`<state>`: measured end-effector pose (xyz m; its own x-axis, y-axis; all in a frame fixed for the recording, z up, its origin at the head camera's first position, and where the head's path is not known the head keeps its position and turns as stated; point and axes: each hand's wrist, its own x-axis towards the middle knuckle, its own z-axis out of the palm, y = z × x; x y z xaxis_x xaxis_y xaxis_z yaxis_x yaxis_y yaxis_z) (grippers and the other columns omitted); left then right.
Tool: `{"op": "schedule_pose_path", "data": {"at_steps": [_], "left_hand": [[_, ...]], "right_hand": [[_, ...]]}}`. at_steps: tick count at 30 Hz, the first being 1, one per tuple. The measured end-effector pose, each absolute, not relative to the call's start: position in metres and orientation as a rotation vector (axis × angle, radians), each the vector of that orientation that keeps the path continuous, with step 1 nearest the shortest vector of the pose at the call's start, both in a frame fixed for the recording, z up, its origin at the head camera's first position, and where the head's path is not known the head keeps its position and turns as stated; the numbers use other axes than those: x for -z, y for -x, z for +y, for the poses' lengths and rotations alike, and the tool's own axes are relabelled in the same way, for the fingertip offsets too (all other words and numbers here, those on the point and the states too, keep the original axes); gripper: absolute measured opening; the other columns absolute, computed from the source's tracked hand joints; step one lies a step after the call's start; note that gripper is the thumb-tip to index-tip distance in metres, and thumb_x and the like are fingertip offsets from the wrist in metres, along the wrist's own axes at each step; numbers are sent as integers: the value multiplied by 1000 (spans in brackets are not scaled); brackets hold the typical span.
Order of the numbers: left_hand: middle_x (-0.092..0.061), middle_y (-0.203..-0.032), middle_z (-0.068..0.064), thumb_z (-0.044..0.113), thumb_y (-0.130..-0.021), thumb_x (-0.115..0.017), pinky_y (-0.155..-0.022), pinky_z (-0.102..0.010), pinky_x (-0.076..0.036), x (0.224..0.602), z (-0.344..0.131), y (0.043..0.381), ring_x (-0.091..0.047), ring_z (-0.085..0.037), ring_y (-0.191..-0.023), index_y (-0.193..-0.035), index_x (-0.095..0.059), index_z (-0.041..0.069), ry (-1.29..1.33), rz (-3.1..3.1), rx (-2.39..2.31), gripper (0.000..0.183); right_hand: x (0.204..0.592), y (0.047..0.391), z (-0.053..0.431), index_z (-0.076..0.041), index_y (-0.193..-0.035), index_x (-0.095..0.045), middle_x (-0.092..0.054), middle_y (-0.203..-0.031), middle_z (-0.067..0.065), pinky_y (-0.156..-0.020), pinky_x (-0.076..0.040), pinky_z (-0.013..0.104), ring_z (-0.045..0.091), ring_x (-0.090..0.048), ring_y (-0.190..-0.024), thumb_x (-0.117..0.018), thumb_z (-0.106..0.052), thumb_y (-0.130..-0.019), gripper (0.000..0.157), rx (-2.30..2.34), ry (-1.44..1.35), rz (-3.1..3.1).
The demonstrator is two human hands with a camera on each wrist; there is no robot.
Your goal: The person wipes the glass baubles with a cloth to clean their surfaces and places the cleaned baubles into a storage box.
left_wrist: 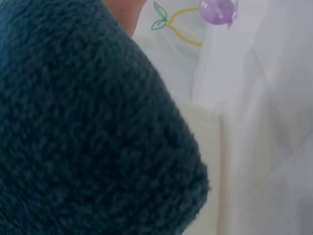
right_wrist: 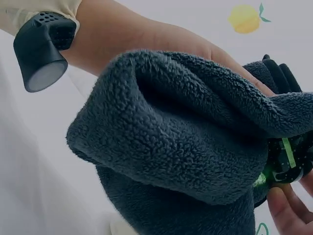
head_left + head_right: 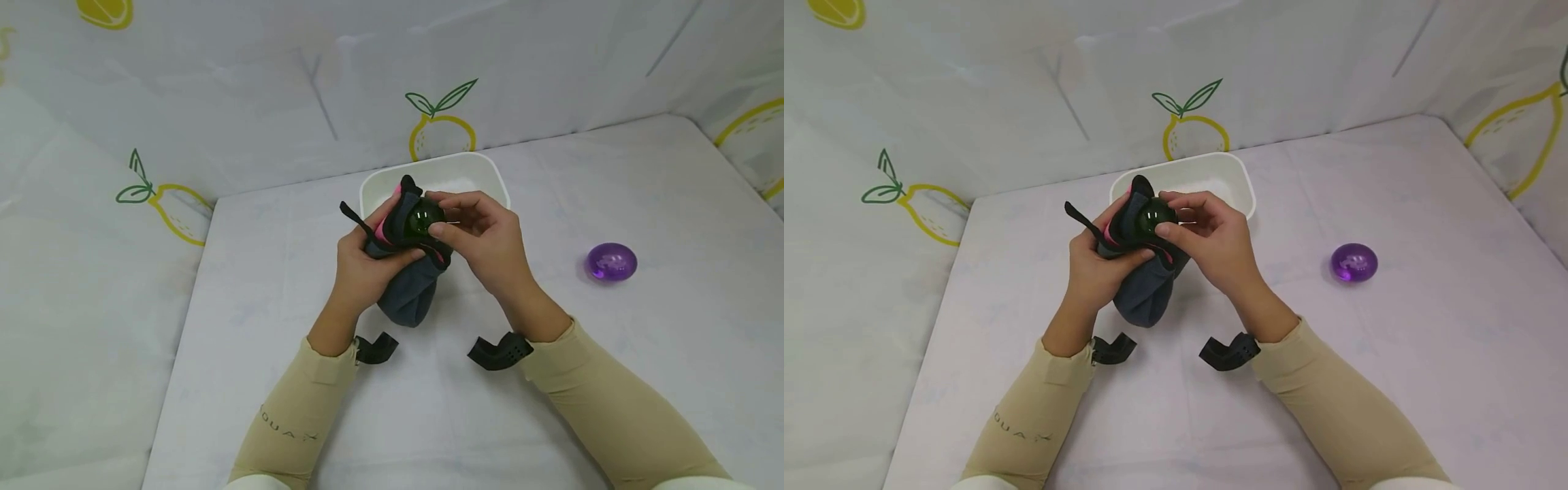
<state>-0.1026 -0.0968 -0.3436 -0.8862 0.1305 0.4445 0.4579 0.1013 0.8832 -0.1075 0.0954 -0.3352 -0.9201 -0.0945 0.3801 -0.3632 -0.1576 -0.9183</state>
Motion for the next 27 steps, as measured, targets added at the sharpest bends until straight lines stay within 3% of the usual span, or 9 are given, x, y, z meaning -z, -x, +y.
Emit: {"op": "schedule_pose_path", "data": {"at_steps": [4,10,18,27], "left_hand": [[-67,-125,-15,-5,-69,-85,-103,-37,-48,343,-98,103,-63,-18,-117,-137,-58,7,565,-2088,1856,74],[-61,-135,-11,-9,-69,-83,-108,-39,-44,340,-99,105,-58,-22,-126,-137,-57,4,578,-1984,1926,75],[-61,-136,-12,-10,-73,-80,-107,-40,-44,338,-97,102,-57,-22,-127,-141,-53,6,601,-2004,1957,75],[-60,-136,-17,-6,-74,-81,-108,-42,-42,338,-96,101,-56,-25,-127,-143,-49,4,679,-1991,1961,77]], "right_hand": [[337,107,93,0,-115,-67,-65,-130,11,-91,-53,25,21,-63,-114,-68,6,-86,29,-2234,-583,-1840],[340,106,88,8,-126,-54,-56,-138,14,-94,-54,31,28,-57,-121,-60,26,-79,51,-2317,-755,-1740],[340,106,84,8,-125,-49,-53,-138,12,-83,-56,27,29,-54,-117,-66,26,-75,56,-2269,-746,-1769],[339,105,83,6,-123,-49,-52,-138,12,-92,-55,32,28,-52,-118,-64,27,-76,53,-2342,-806,-1649]]}}
